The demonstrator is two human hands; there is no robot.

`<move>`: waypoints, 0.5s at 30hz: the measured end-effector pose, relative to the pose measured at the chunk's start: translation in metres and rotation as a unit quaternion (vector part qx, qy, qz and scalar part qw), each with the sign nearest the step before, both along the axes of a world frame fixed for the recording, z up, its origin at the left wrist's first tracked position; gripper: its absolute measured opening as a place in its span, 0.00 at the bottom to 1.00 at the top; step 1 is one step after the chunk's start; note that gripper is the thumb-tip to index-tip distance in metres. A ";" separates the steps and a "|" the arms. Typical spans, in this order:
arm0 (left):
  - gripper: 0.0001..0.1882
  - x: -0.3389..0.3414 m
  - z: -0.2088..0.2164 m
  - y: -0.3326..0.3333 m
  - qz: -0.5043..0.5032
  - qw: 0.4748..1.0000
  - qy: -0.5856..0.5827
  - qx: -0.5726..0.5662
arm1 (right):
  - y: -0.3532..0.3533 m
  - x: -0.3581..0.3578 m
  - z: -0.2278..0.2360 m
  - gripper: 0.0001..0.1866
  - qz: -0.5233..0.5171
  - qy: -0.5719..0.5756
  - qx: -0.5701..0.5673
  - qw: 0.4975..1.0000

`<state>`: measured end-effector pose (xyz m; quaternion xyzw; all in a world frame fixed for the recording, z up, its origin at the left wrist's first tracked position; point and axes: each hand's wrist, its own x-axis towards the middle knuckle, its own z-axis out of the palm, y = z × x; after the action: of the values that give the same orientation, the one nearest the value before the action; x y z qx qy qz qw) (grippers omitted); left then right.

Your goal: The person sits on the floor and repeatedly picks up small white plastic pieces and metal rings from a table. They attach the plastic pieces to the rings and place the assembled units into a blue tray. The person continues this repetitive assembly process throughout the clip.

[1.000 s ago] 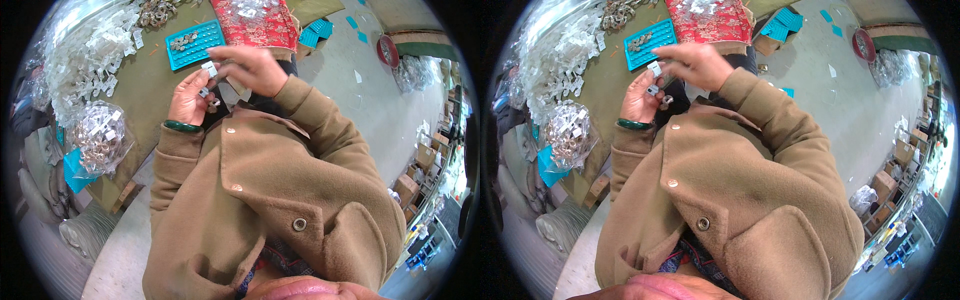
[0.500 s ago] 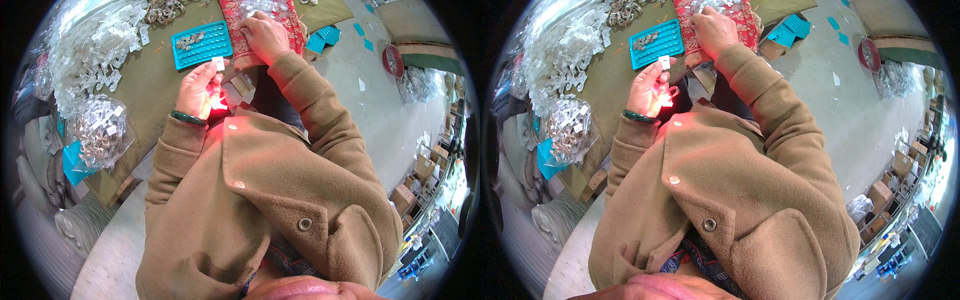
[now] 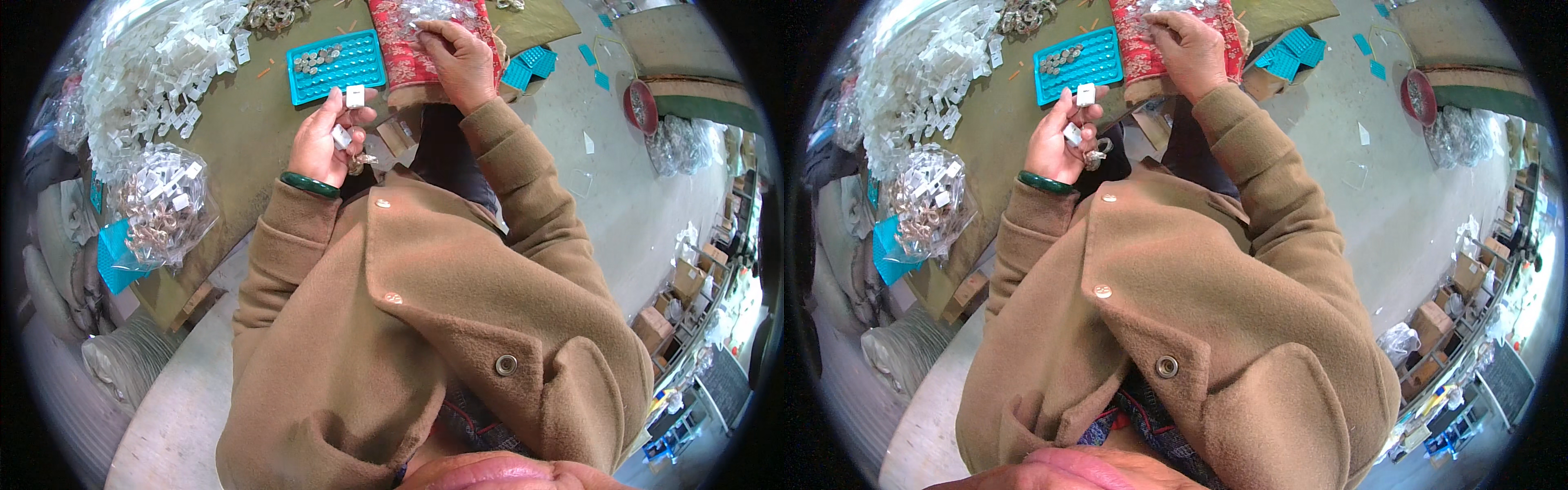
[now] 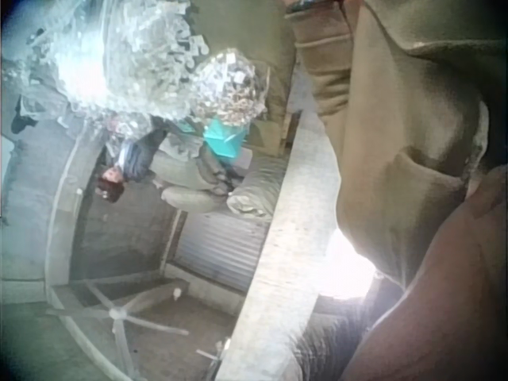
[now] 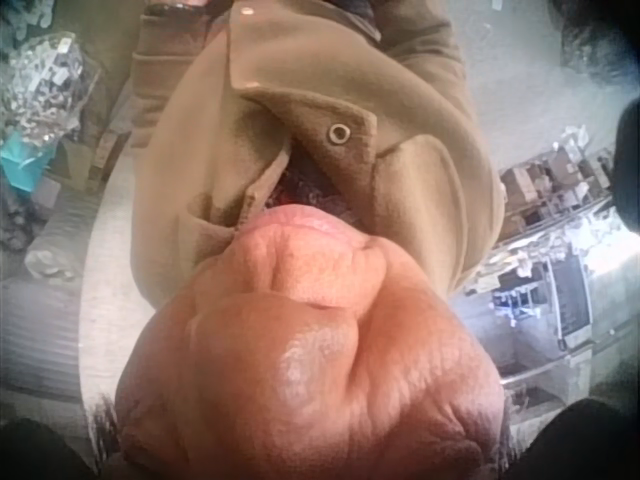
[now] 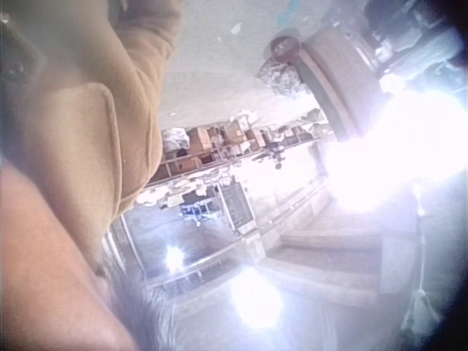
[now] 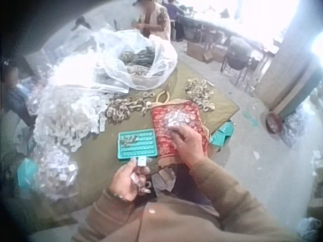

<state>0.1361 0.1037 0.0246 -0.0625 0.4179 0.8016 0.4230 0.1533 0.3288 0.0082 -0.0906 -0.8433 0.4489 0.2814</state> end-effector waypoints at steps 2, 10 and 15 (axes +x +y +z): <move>0.20 -0.001 -0.001 -0.001 0.015 0.999 -0.027 0.019 | -0.007 0.003 0.006 0.10 0.086 -0.017 -0.256 0.963; 0.15 0.002 0.008 -0.006 0.033 0.997 0.010 0.074 | -0.039 0.021 0.039 0.10 0.178 -0.112 -0.520 0.828; 0.14 0.006 0.014 -0.009 0.047 0.992 -0.002 0.118 | -0.062 0.022 0.035 0.07 0.229 -0.090 -0.518 0.819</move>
<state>0.1422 0.0950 0.0382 -0.0331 0.3167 0.8640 0.3899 0.1749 0.2664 0.0433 -0.0674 -0.5040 0.8610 0.0049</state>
